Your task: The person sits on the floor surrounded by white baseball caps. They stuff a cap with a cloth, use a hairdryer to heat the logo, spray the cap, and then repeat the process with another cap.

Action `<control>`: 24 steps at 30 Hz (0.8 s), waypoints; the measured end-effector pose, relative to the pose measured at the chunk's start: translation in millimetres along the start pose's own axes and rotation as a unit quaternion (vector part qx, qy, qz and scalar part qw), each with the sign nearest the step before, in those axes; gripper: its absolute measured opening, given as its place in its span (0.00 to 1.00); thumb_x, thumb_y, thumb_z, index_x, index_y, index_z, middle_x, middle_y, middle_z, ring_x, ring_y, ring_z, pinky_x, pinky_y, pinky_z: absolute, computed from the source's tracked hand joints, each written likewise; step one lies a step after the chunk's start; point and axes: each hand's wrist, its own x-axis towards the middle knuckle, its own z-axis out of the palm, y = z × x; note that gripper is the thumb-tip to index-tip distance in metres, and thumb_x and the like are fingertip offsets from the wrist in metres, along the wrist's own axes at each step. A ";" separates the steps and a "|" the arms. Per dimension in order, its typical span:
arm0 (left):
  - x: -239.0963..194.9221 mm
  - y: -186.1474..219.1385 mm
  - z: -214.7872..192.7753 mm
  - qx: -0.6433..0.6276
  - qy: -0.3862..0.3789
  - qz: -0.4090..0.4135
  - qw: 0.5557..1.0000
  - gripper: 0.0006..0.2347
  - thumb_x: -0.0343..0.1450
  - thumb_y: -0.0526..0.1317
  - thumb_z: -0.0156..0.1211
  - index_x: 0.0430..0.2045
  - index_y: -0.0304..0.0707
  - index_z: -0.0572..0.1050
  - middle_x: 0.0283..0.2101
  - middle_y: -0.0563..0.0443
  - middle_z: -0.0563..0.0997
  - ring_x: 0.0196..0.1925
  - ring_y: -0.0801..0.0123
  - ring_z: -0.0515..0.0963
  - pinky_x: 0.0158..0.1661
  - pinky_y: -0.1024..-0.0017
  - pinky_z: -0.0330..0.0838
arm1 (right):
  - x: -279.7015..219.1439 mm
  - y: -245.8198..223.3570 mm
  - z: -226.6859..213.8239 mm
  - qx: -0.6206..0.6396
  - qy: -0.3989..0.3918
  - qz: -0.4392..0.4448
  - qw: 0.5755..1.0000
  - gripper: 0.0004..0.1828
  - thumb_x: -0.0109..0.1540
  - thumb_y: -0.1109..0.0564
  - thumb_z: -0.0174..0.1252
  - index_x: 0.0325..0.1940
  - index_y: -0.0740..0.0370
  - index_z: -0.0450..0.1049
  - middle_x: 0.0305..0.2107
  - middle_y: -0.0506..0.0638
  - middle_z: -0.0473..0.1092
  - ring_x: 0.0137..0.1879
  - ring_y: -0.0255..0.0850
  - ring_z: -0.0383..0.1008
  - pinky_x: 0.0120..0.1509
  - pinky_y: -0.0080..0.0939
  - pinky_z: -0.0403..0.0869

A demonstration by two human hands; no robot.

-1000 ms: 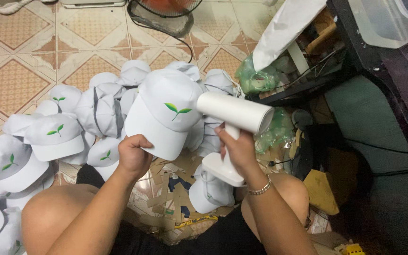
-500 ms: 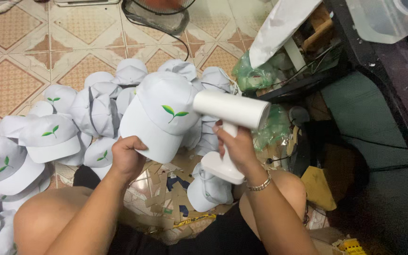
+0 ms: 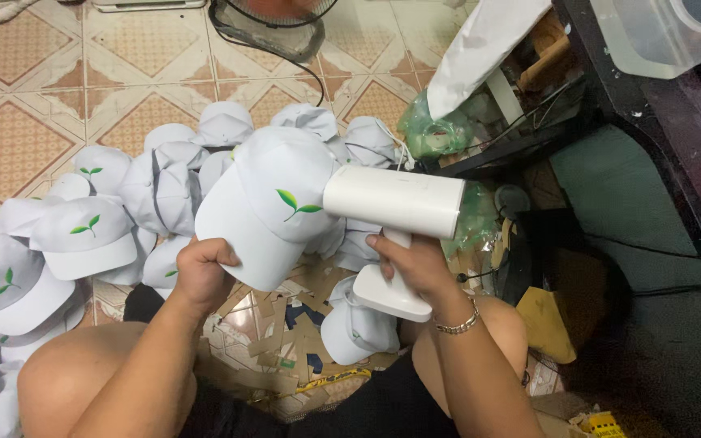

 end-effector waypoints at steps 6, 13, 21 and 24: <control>2.8 -3.5 -16.8 0.020 -0.019 0.003 1.000 0.05 0.55 0.29 0.49 0.20 0.28 0.71 0.24 0.46 0.74 0.27 0.62 0.74 0.34 0.65 0.72 | -7.6 -1.2 0.7 0.052 0.021 0.021 0.998 0.12 0.59 0.62 0.63 0.46 0.66 0.72 0.16 0.47 0.66 0.17 0.34 0.65 0.21 0.36 0.65; 7.7 -1.5 -27.5 0.037 0.013 -0.012 0.999 0.10 0.54 0.29 0.48 0.26 0.28 0.73 0.26 0.46 0.75 0.27 0.62 0.75 0.33 0.66 0.72 | -7.3 1.8 -2.2 -0.013 0.019 0.053 0.998 0.11 0.60 0.61 0.65 0.42 0.71 0.73 0.19 0.49 0.70 0.19 0.35 0.68 0.23 0.37 0.67; 0.1 11.7 -5.4 0.049 -0.016 -0.017 0.999 0.16 0.54 0.29 0.48 0.33 0.25 0.74 0.29 0.44 0.76 0.29 0.61 0.76 0.34 0.65 0.73 | -6.9 16.2 -10.3 -0.041 -0.027 0.021 0.999 0.11 0.62 0.60 0.66 0.33 0.72 0.74 0.16 0.50 0.69 0.20 0.35 0.69 0.25 0.35 0.68; -0.5 12.6 -4.5 0.057 -0.006 -0.024 0.998 0.17 0.53 0.29 0.47 0.34 0.26 0.74 0.29 0.44 0.77 0.29 0.60 0.76 0.33 0.64 0.73 | -5.1 14.9 -9.6 -0.007 0.005 0.007 1.000 0.09 0.60 0.61 0.65 0.37 0.69 0.74 0.17 0.50 0.68 0.19 0.35 0.67 0.23 0.36 0.68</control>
